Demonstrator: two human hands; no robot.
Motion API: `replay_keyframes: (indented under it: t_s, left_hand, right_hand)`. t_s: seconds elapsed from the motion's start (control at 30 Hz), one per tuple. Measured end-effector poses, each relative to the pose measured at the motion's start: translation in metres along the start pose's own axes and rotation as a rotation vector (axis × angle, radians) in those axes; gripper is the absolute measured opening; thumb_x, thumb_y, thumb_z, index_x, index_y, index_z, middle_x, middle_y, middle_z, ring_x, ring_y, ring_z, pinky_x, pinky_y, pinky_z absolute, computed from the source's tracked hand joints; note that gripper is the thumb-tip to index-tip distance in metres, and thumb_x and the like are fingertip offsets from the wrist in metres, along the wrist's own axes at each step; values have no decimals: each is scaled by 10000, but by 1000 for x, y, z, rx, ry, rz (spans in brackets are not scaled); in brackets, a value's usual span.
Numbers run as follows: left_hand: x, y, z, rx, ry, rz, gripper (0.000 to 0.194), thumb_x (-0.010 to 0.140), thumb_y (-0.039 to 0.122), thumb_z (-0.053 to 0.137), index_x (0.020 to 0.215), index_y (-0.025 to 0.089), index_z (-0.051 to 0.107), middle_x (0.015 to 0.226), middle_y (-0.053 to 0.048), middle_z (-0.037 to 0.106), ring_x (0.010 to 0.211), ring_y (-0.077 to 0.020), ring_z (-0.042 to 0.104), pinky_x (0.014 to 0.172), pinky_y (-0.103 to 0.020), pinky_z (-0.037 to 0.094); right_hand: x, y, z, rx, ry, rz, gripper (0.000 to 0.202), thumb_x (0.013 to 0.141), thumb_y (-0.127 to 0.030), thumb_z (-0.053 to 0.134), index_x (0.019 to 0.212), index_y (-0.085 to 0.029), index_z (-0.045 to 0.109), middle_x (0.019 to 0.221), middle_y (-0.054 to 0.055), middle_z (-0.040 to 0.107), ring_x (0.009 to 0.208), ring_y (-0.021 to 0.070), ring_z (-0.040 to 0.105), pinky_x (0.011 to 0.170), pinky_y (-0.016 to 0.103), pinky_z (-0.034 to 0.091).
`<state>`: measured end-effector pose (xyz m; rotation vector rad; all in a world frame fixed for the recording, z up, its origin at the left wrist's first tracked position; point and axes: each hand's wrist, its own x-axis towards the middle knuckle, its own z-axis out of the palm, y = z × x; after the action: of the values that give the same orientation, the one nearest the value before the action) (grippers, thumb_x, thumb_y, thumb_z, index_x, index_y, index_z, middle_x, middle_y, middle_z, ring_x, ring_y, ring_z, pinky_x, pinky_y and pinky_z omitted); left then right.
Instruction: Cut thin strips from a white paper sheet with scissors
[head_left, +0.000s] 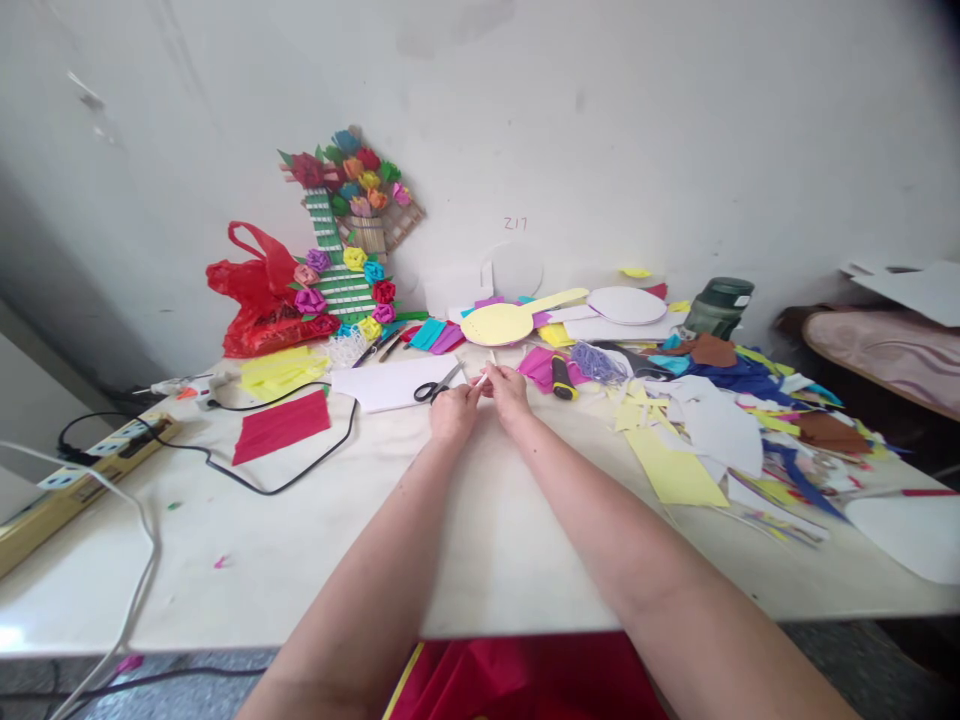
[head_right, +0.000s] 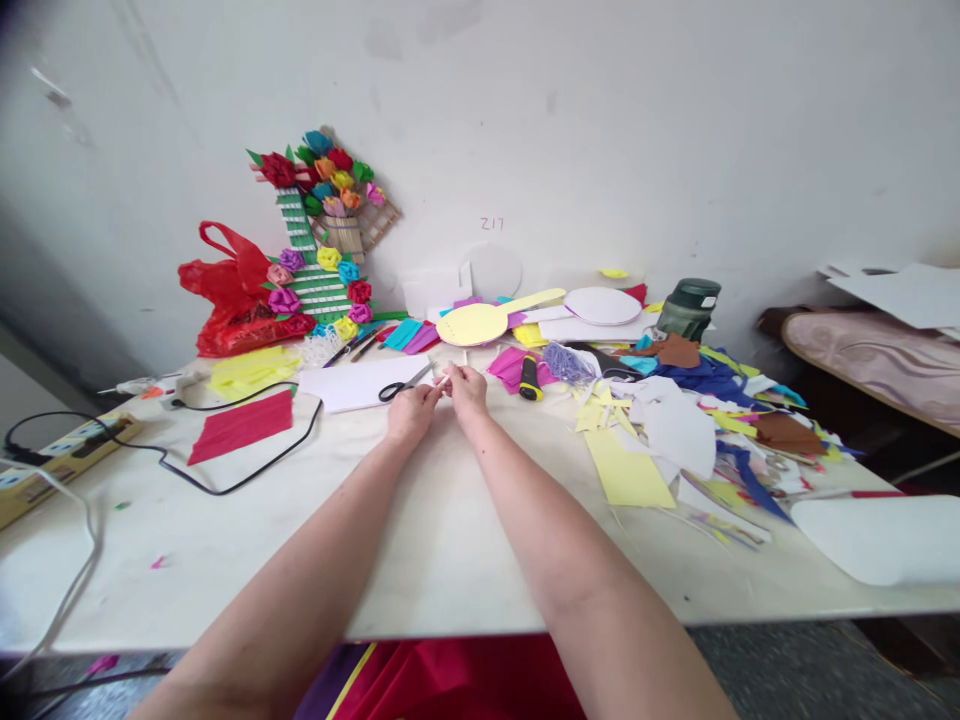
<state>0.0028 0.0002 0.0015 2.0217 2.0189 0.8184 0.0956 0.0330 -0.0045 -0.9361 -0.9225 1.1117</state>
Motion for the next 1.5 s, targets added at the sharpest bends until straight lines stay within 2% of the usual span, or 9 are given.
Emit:
replay_keyframes:
  t_s: [0.13, 0.23, 0.5, 0.7, 1.0, 1.3, 1.5]
  left_hand:
    - [1, -2, 0, -37, 3, 28, 498, 832, 524, 292, 845, 199, 669, 828, -96, 660, 793, -214, 595, 654, -268, 397]
    - [2, -2, 1, -66, -19, 52, 508, 835, 525, 285, 798, 193, 668, 800, -85, 663, 772, -202, 597, 652, -259, 394]
    - [1, 4, 3, -38, -23, 103, 495, 842, 509, 278, 817, 203, 665, 828, -79, 668, 806, -202, 596, 688, -256, 391]
    - [2, 3, 1, -65, -66, 41, 511, 844, 511, 256, 776, 210, 664, 811, -67, 664, 803, -199, 593, 705, -273, 397]
    - [-1, 6, 2, -41, -38, 86, 467, 849, 462, 284, 723, 198, 649, 781, -67, 661, 801, -203, 594, 722, -283, 400]
    - [3, -2, 3, -192, -93, 26, 494, 832, 492, 286, 700, 184, 649, 699, -65, 645, 731, -190, 587, 669, -271, 395]
    - [5, -2, 5, -235, -116, 64, 475, 829, 465, 296, 691, 173, 645, 632, -53, 623, 691, -182, 583, 655, -269, 395]
  right_hand:
    - [-2, -5, 1, 102, -68, 44, 172, 746, -302, 530, 784, -139, 568, 545, 10, 637, 413, 91, 528, 446, 209, 428]
    - [-1, -5, 0, 127, -83, 69, 154, 732, -273, 550, 774, -127, 576, 553, 22, 642, 424, 100, 542, 417, 202, 410]
    - [-2, -5, 2, 190, 58, 48, 115, 710, -240, 558, 683, -131, 537, 470, 6, 603, 328, 75, 450, 358, 196, 357]
    - [3, -1, -3, 208, 80, 22, 164, 678, -287, 595, 727, -141, 539, 512, 4, 620, 410, 96, 530, 415, 202, 421]
    - [6, 3, -5, 201, 129, 29, 201, 682, -328, 595, 731, -145, 530, 523, 10, 624, 483, 127, 586, 440, 218, 453]
    - [6, 3, -8, 197, -5, 55, 283, 723, -407, 576, 821, -143, 548, 552, 25, 642, 496, 126, 604, 459, 210, 461]
    - [9, 6, -9, 199, 55, 33, 271, 692, -384, 602, 780, -136, 538, 557, 29, 644, 501, 120, 602, 483, 211, 463]
